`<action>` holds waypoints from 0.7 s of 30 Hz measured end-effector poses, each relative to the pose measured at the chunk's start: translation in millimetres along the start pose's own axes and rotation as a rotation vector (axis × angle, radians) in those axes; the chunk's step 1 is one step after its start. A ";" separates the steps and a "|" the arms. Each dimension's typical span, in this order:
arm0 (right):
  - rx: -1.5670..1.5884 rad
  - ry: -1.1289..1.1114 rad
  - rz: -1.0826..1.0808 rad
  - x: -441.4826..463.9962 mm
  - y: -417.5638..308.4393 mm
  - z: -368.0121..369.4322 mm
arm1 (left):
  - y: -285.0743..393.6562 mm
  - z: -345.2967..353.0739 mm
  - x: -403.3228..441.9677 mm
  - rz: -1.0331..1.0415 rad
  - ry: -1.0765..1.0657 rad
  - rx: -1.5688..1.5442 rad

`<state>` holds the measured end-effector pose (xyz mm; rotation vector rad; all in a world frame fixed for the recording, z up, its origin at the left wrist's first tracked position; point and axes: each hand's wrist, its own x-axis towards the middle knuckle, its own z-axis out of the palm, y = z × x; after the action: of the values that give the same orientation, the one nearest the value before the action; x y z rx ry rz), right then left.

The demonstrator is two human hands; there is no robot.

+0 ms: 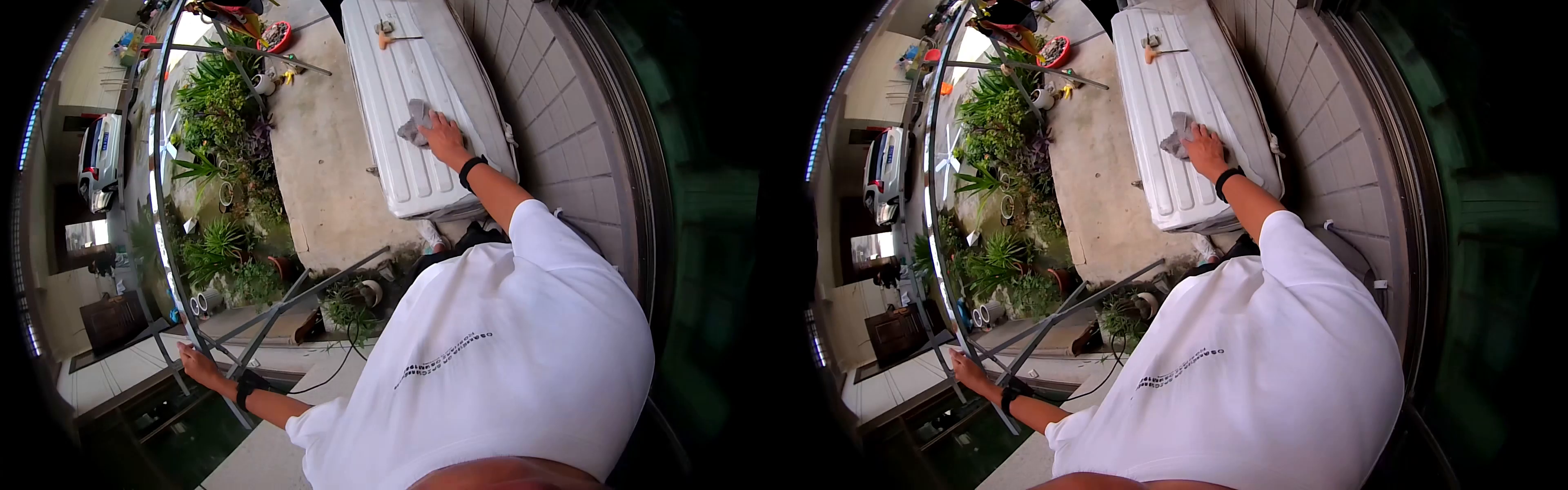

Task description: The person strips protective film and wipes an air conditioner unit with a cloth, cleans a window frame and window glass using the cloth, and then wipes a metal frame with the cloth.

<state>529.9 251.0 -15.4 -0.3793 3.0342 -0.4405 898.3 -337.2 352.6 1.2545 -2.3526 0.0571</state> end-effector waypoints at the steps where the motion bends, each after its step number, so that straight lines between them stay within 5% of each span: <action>1: 0.004 0.042 -0.028 0.9 5.5 13.5 | 1.9 -0.8 -0.1 -0.016 -0.004 0.025; 11: 0.418 -0.010 -0.319 -108.1 1.3 3.3 | -0.8 1.2 3.3 -0.032 0.006 0.084; 21: 0.382 -0.163 -0.429 -139.9 3.8 -12.9 | 2.9 1.8 5.4 -0.096 0.027 0.101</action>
<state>663.5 292.8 -1.9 -0.9813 2.6172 -0.9376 892.8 -340.2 353.9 1.4035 -2.2883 0.1627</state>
